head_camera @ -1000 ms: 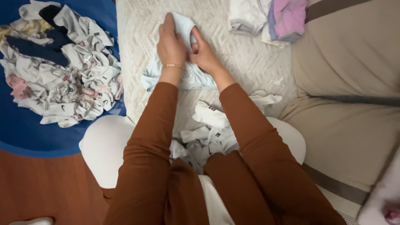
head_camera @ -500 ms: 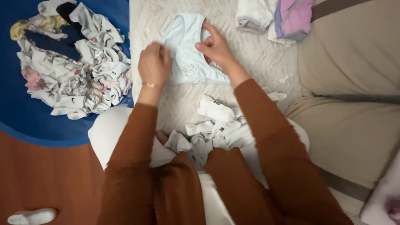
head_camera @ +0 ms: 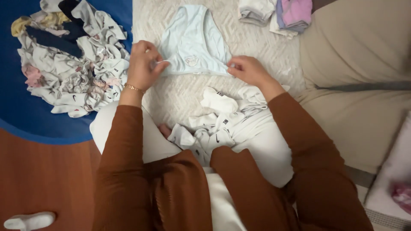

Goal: The person is folding small items of laundry, such as underwear, on a soft surface.

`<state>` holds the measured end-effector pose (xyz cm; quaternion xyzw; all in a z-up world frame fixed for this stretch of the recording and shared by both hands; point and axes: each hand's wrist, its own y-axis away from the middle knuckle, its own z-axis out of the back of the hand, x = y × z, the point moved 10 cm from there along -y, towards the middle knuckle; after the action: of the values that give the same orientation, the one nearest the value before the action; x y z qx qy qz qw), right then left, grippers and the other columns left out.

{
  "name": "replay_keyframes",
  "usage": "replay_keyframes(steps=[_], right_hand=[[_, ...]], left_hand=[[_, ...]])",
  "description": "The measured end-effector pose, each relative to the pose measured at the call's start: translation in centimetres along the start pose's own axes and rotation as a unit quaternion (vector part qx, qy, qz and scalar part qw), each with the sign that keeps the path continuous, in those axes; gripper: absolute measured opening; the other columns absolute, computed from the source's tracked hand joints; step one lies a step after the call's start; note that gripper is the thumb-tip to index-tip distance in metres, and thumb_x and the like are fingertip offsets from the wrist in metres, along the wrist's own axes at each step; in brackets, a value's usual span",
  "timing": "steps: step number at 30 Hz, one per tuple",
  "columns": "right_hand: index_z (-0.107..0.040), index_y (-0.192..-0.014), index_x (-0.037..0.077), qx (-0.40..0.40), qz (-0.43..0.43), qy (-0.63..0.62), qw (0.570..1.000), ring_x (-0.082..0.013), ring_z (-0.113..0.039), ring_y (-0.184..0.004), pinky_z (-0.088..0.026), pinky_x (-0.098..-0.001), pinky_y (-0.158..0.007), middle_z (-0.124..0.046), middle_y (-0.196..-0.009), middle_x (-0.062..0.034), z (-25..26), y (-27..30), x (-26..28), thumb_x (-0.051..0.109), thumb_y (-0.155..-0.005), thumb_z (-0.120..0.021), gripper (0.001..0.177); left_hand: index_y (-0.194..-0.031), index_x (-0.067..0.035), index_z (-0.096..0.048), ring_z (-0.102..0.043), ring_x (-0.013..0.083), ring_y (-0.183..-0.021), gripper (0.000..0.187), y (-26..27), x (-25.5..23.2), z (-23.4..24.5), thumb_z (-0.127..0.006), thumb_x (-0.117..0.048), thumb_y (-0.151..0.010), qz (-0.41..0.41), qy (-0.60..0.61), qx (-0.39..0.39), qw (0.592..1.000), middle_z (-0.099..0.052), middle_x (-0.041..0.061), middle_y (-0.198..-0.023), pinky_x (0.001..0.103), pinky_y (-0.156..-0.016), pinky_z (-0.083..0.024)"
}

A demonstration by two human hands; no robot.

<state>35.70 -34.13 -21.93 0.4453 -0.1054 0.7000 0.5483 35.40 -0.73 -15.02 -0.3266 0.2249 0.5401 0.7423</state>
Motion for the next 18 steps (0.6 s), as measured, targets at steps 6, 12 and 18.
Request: replay_keyframes(steps=[6,12,18], right_hand=[[-0.072,-0.078,0.007,-0.030,0.007,0.135,0.990,-0.0310,-0.064,-0.081,-0.049,-0.0432,-0.071,-0.066,-0.083,-0.0118,1.5,-0.5,-3.2,0.038,-0.086,-0.079,0.032],[-0.072,-0.078,0.011,-0.056,-0.056,0.207,0.975,-0.0326,-0.064,-0.085,-0.051,-0.0452,-0.071,-0.065,-0.091,-0.0104,2.0,0.9,-3.3,0.040,-0.080,-0.081,0.030],[-0.070,-0.091,0.010,-0.181,0.100,0.251,0.946,-0.0333,-0.066,-0.092,-0.053,-0.0453,-0.077,-0.064,-0.103,-0.0110,1.2,1.0,6.7,0.023,-0.085,-0.076,0.015]], left_hand=[[-0.094,-0.010,-0.069,-0.065,0.0330,-0.081,0.020,1.5,0.5,-1.5,-0.081,-0.026,-0.091,0.072,0.007,0.132,0.989,-0.069,0.009,-0.084,0.044,-0.081,-0.049],[-0.094,-0.013,-0.071,-0.069,0.0299,-0.086,0.017,4.8,3.0,-4.5,-0.076,-0.015,-0.078,0.062,-0.112,0.141,0.982,-0.073,0.005,-0.088,0.052,-0.086,-0.045],[-0.087,-0.012,-0.074,-0.067,0.0356,-0.087,0.020,1.4,-0.4,-5.4,-0.075,-0.029,-0.078,0.083,-0.123,0.085,0.985,-0.072,0.013,-0.089,0.050,-0.077,-0.049]])
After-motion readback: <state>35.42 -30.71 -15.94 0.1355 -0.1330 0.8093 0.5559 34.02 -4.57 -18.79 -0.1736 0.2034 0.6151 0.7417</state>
